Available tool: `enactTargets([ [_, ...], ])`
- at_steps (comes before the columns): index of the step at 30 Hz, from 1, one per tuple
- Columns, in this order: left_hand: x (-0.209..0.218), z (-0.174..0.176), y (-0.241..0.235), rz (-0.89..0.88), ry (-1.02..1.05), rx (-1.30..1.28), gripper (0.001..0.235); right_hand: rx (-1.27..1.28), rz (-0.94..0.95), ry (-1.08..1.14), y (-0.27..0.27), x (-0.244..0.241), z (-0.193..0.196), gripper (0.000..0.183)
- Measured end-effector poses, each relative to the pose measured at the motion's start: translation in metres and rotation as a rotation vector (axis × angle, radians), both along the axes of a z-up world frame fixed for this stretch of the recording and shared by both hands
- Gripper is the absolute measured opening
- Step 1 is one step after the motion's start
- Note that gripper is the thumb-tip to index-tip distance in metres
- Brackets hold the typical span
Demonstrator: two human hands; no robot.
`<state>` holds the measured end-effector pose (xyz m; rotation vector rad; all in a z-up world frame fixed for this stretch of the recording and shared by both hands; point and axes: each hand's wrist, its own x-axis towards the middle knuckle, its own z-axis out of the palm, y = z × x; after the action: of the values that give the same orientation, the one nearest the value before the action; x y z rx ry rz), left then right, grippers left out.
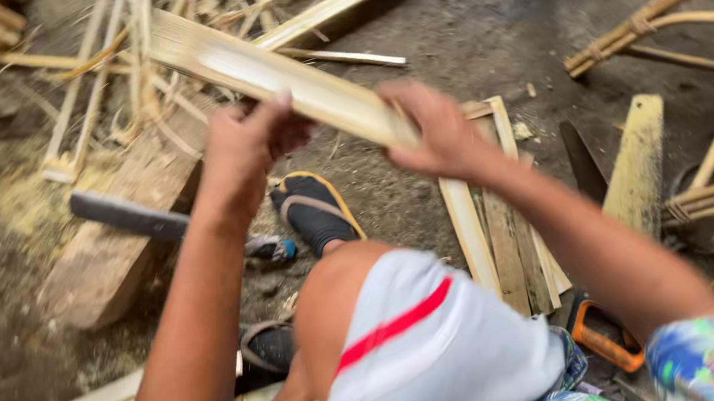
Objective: The person sits on the ground and uses a machete to split bamboo pieces into thinner strips. They repeatedly strike the bamboo against a wooden block to separate the layers and then shave the edges to refine the strips.
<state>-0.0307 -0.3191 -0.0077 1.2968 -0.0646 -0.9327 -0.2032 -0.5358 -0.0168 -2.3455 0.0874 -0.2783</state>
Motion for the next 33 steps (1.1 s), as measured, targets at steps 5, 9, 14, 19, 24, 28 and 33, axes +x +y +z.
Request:
enactTargets([
  [5, -0.037, -0.102, -0.045, -0.248, 0.127, 0.097, 0.031, 0.182, -0.577, 0.414, 0.016, -0.17, -0.135, 0.069],
  [9, -0.062, -0.153, -0.059, -0.342, 0.166, 0.066, 0.028, 0.037, -0.782, 0.527, 0.023, -0.229, -0.184, 0.076],
  [14, -0.073, -0.176, -0.036, -0.29, 0.108, 0.048, 0.027, -0.365, -0.667, 0.526, 0.02, -0.19, -0.176, 0.065],
  [19, -0.069, -0.181, 0.029, -0.132, -0.004, 0.184, 0.02, 0.148, -0.2, 0.369, 0.045, -0.074, -0.162, 0.039],
  [24, -0.038, -0.153, 0.149, -0.277, -0.436, 0.569, 0.014, 0.302, 0.468, 0.576, 0.121, 0.068, -0.108, 0.028],
  [28, 0.005, -0.101, 0.253, -0.217, -0.614, 0.786, 0.015, 0.047, 1.05, 0.535, 0.185, 0.157, -0.047, 0.026],
  [33, 0.002, -0.088, 0.375, -0.069, -0.514, 0.92, 0.015, -0.415, 1.282, 0.595, 0.264, 0.201, -0.04, 0.023],
])
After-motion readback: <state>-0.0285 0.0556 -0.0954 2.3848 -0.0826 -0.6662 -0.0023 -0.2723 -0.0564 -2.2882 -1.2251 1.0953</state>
